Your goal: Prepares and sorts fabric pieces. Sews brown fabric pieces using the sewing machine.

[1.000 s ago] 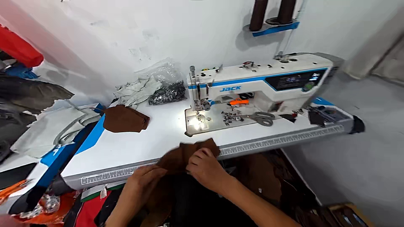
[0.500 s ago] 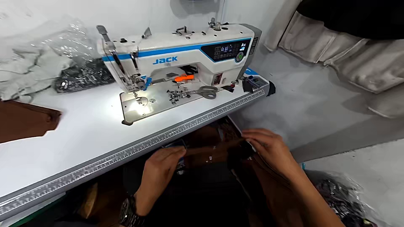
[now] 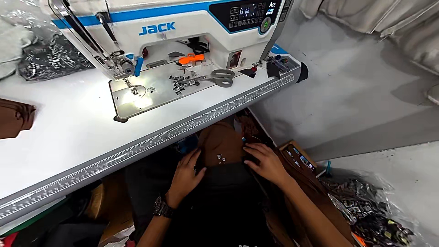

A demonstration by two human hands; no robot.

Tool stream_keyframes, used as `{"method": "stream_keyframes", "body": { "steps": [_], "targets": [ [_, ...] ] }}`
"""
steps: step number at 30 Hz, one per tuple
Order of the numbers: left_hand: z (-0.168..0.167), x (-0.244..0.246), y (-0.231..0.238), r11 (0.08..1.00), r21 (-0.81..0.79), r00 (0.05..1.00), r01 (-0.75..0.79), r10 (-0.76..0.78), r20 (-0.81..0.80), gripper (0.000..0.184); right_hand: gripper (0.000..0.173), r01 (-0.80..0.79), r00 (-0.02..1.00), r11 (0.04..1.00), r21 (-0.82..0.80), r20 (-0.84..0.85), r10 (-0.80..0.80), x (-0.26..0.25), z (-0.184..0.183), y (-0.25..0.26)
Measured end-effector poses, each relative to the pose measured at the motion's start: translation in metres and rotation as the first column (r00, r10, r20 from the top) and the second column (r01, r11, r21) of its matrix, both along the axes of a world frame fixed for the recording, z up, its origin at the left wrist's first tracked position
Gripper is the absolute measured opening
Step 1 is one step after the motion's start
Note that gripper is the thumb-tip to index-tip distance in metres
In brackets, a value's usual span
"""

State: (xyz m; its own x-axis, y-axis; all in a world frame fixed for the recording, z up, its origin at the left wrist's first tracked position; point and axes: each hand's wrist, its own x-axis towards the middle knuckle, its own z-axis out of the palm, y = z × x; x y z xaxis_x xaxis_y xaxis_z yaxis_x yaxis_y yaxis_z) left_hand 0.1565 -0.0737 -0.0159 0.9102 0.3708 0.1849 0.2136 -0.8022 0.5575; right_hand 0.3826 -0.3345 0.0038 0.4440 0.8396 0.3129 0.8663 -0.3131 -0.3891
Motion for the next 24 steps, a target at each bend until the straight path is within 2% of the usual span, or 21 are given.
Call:
{"method": "stream_keyframes", "body": {
  "steps": [2, 4, 7, 10, 12, 14, 17, 19, 22, 24],
  "targets": [
    [0.010, 0.015, -0.012, 0.999, -0.020, 0.999, 0.038, -0.038, 0.014, 0.072, 0.064, -0.022, 1.000, 0.998, 0.052, -0.021, 0.024, -0.014, 0.007, 0.021],
    [0.009, 0.030, -0.027, 0.995, 0.075, 0.996, 0.072, -0.076, 0.050, 0.066, 0.073, -0.063, 0.998, 0.995, 0.074, 0.012, 0.063, -0.029, 0.004, 0.043],
    [-0.002, 0.041, -0.043, 0.972, 0.226, 0.992, 0.066, -0.089, 0.091, 0.053, 0.060, -0.068, 0.994, 0.993, 0.099, 0.096, 0.059, -0.039, -0.012, 0.061],
    [-0.005, 0.047, -0.046, 0.950, 0.311, 0.995, 0.034, -0.063, 0.082, 0.047, 0.051, -0.047, 0.982, 0.991, 0.124, 0.187, 0.023, -0.037, -0.022, 0.068],
    [0.001, 0.049, -0.041, 0.938, 0.345, 0.996, 0.033, -0.061, 0.071, 0.038, 0.045, -0.051, 0.969, 0.993, 0.109, 0.246, 0.023, -0.038, -0.022, 0.070],
    [0.022, 0.050, -0.033, 0.949, 0.309, 0.997, 0.069, -0.079, 0.019, 0.033, 0.041, -0.045, 0.961, 0.996, 0.082, 0.275, 0.020, -0.040, -0.018, 0.072],
    [0.066, 0.042, -0.026, 0.966, 0.225, 0.989, 0.124, -0.102, -0.108, 0.037, 0.034, -0.050, 0.980, 0.997, 0.053, 0.194, 0.039, -0.037, -0.001, 0.067],
    [0.091, 0.033, -0.021, 0.969, 0.213, 0.983, 0.129, -0.097, -0.153, 0.029, 0.028, -0.077, 0.989, 0.996, 0.038, 0.127, 0.072, -0.031, 0.016, 0.066],
    [0.123, 0.012, -0.012, 0.967, 0.132, 0.929, 0.219, -0.165, -0.331, 0.027, 0.025, -0.200, 0.978, 0.969, -0.146, -0.084, 0.189, -0.028, 0.052, 0.060],
    [0.142, -0.008, -0.001, 0.956, 0.009, 0.878, 0.294, -0.267, -0.396, 0.030, 0.026, -0.328, 0.935, 0.917, -0.228, -0.214, 0.282, -0.029, 0.076, 0.056]
  ]
}}
